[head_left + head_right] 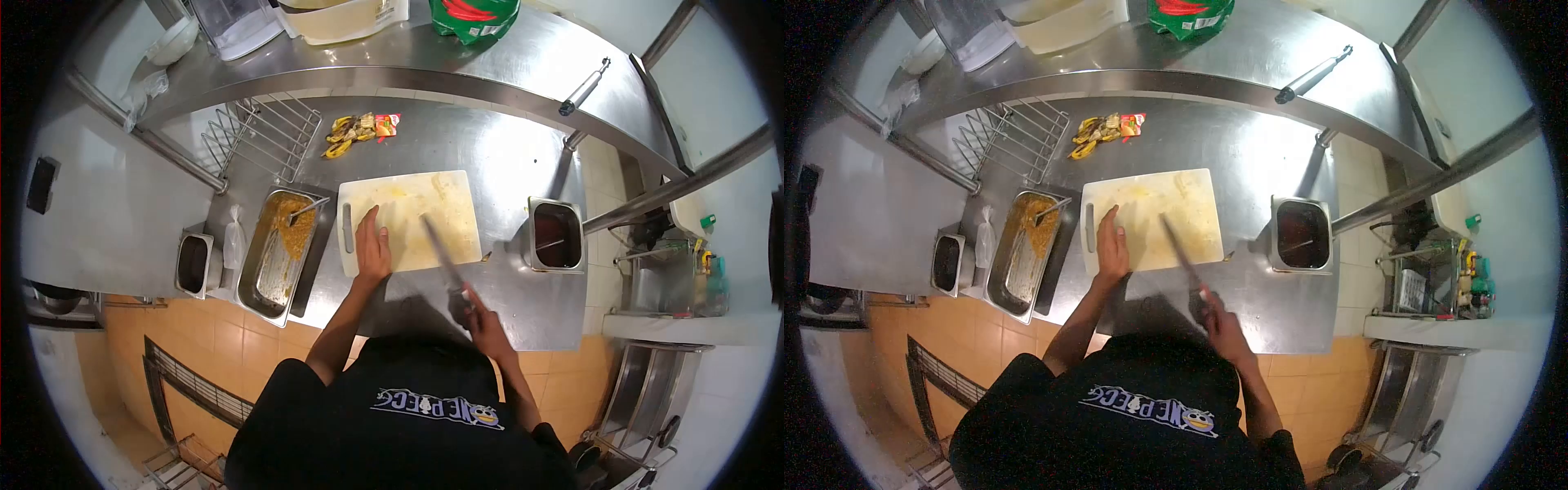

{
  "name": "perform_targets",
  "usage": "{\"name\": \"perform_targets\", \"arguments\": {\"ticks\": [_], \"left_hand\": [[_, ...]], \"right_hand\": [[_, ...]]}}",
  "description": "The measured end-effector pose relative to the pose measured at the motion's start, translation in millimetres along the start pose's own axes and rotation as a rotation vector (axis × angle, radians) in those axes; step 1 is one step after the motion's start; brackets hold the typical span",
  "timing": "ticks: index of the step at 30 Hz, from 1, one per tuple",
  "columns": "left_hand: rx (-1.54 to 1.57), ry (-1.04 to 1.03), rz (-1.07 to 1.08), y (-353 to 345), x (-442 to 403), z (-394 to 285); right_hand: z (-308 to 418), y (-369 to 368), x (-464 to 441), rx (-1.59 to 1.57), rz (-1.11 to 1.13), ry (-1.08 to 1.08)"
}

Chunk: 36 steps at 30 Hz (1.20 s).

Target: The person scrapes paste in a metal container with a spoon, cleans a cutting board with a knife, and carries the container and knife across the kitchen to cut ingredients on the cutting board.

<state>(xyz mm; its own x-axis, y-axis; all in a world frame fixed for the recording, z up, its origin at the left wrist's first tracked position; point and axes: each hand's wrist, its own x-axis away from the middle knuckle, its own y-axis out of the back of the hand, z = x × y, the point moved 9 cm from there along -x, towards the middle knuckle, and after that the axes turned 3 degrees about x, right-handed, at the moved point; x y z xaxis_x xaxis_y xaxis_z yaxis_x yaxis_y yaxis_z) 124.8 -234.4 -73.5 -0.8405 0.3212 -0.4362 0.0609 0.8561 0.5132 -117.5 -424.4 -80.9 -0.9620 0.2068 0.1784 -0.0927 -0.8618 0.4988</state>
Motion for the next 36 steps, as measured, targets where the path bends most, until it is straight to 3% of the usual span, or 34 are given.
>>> {"name": "perform_targets", "arguments": {"ticks": [1,3,6,9,11,14,16,19,23,25,26,27,29,30,35,36], "left_hand": [[-0.001,-0.006,-0.017,1,1,0],[0.011,0.018,-0.024,-1,2,5],[0.046,0.033,-0.043,0,2,8],[0.059,0.045,-0.053,2,6,12],[0.057,0.042,-0.053,0,2,13],[0.047,0.047,-0.109,3,2,12],[0.087,0.057,-0.208,12,6,14],[0.067,0.05,-0.212,16,5,14],[0.044,0.037,-0.192,17,5,5],[0.037,0.041,-0.199,18,4,4],[0.039,0.05,-0.186,17,3,6],[0.039,0.06,-0.17,15,4,8],[0.032,0.056,-0.165,14,4,9],[0.027,0.053,-0.158,12,4,8],[0.025,0.077,-0.162,11,6,13],[0.034,0.08,-0.168,11,5,14]], "right_hand": [[17,-7,4,0.015,-0.049,0.202],[1,-21,10,0.036,0.062,0.134],[-33,2,10,0.038,-0.058,0.002],[-2,43,-5,0.023,-0.201,-0.18],[-17,29,-21,0.099,-0.218,-0.103],[12,-24,-53,-0.06,-0.082,0.099],[39,-61,-70,0.03,-0.012,0.237],[48,-89,-94,0.122,0.162,0.179],[49,-63,-118,0.164,0.104,0.246],[20,-37,-130,0.136,-0.006,0.142],[16,-20,-133,0.237,-0.168,0.216],[18,-8,-132,0.238,-0.168,0.217],[4,21,-131,0.192,-0.173,-0.06],[1,29,-130,0.151,-0.189,-0.08],[19,7,-104,0.018,-0.241,0.083],[22,-17,-97,0.02,-0.102,0.075]]}}
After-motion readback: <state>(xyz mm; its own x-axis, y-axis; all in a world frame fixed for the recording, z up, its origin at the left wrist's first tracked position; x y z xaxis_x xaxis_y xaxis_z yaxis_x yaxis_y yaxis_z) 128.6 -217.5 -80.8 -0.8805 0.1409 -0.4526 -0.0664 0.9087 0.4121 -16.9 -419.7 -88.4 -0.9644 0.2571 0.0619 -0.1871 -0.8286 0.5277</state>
